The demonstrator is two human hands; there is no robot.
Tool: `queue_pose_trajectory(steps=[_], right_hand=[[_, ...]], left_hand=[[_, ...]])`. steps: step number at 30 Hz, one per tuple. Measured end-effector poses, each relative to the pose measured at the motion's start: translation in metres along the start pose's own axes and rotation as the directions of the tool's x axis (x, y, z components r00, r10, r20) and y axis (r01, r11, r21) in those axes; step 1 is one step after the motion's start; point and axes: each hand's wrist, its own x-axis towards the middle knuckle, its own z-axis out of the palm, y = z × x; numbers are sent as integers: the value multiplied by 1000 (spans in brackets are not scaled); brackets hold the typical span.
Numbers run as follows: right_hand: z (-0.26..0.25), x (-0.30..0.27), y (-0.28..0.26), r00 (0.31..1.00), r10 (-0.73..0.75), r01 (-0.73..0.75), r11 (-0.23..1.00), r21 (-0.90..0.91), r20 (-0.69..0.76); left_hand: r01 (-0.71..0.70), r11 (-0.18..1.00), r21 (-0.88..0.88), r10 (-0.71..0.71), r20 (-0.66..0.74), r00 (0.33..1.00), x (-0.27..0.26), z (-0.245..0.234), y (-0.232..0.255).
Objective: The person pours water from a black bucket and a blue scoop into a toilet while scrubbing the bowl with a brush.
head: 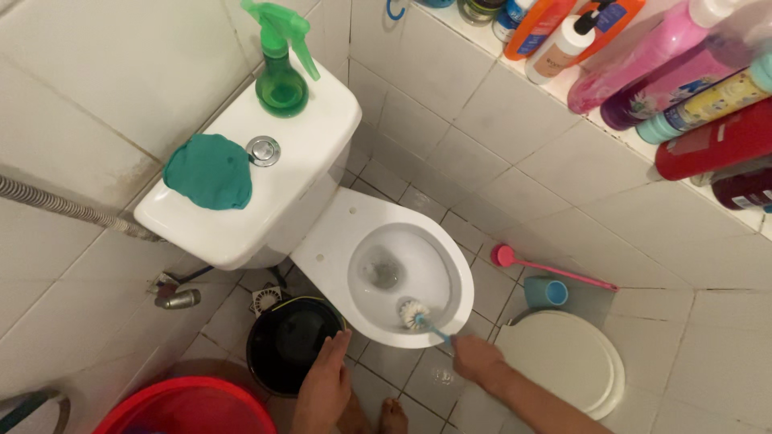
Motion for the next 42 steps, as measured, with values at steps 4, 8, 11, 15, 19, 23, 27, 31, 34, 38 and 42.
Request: queue_pose_trajectory(steps=[4,8,11,15,19,23,27,31,34,38,42], right_hand=[[-21,3,28,992,128,-126,984,-127,8],[-54,19,52,989,133,-143,968,-205,-64],[-57,32,55,980,73,-114,968,-225,-185],[-55,33,52,974,105,-143,972,-187,-198],[-36,6,57,993,86,-105,960,-259,-85],[2,-10,44,995,87,-79,987,-143,46],[20,-4,34,999,-40,40,999,-32,15],[-3,0,40,1000,8,-3,981,-194,26],[-26,7,55,998,46,-59,956,-287,-53],[5,22,61,988,-71,33,967,-254,-141],[59,27,44,971,-216,204,972,-116,-105]], left_hand=[[-35,998,-45,33,-56,998,-12,5,3],[-69,997,-45,64,-107,992,-16,15,2],[-62,997,-49,55,-125,991,-24,22,6],[-38,998,-57,31,-119,992,-33,24,12],[-37,998,-53,32,-97,995,-38,24,15],[-86,995,-51,80,-102,992,-38,27,15],[-108,993,-50,99,-150,984,-42,28,22],[-37,997,-64,26,-167,986,-51,25,27],[-68,996,-55,58,-168,984,-52,23,27],[-49,997,-62,39,-157,987,-53,26,29],[-80,997,-23,75,-176,981,-53,26,27]])
